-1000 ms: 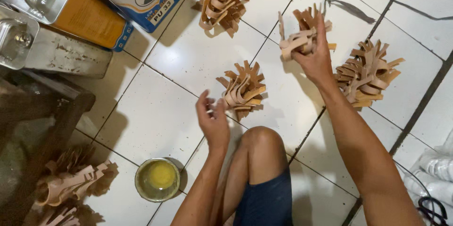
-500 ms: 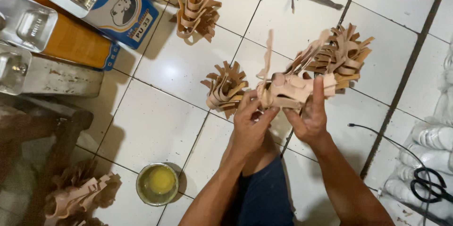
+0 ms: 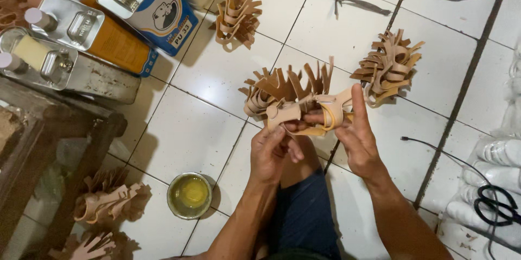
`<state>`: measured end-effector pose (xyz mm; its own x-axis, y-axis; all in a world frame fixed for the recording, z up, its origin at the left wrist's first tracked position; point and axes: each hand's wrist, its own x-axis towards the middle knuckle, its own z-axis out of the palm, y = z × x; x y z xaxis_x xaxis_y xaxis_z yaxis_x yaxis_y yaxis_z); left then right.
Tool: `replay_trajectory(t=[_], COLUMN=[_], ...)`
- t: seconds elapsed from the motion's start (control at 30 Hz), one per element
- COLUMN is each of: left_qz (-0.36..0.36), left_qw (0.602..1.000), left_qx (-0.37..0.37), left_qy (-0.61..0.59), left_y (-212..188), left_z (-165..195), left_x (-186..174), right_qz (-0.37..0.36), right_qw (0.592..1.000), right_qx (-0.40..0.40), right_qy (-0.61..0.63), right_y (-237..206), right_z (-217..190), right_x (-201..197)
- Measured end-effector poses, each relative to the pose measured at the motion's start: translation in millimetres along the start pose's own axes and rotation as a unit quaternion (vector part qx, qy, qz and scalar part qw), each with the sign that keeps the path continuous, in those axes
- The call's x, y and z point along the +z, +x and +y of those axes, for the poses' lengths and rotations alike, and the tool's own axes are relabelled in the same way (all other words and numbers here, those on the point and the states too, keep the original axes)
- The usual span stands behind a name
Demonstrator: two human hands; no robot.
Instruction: The person sits on a tiled floor and interlocks cut leather strips by hand, weaving them into decorative woven pieces and setting each finished piece on the floor with the others. Near the end they pick up a toothbrush, stir a bowl of yellow liquid, and touch a phone on a low table.
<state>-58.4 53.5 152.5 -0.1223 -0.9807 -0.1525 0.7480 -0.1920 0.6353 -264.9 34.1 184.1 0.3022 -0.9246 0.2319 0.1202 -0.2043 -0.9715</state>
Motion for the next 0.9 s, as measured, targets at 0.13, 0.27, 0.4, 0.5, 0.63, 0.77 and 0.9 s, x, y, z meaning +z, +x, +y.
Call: replay_trajectory(t=[0.13, 0.27, 0.4, 0.5, 0.63, 0.77, 0.9], left_qz=[0.005, 0.033, 0.098, 0.138, 0.15, 0.085, 0.08], left_qw=[1.0, 0.992, 0.98, 0.967, 0.97, 0.98, 0.993], left_qx=[-0.022, -0.018, -0.014, -0.026, -0.012, -0.02, -0.012], left_qy=[-0.001, 0.124, 0.174, 0.215, 0.193, 0.179, 0.084], left_y=[-4.0, -8.9, -9.5, -7.3, -7.0, -9.2, -10.7], left_z=[2.9, -5.8, -13.3, -13.5, -14.3, -18.0, -19.9], left_x=[3.2, 14.8, 26.6, 29.9, 29.3, 25.9, 21.9], right_qz=[0.021, 0.005, -0.03, -0.019, 0.059, 0.181, 0.16], right_qw=[0.991, 0.907, 0.872, 0.872, 0.913, 0.973, 0.975], right_qx=[-0.014, -0.144, -0.173, -0.171, -0.096, 0.133, 0.018], right_qy=[-0.134, -0.397, -0.456, -0.458, -0.393, -0.061, -0.152], right_y=[1.8, -2.7, -10.0, -15.7, -22.1, -23.8, -25.7], right_z=[-7.1, -5.3, -2.0, -1.0, -2.3, -1.6, 3.7], right_x=[3.3, 10.7, 17.8, 24.1, 31.4, 33.3, 33.8])
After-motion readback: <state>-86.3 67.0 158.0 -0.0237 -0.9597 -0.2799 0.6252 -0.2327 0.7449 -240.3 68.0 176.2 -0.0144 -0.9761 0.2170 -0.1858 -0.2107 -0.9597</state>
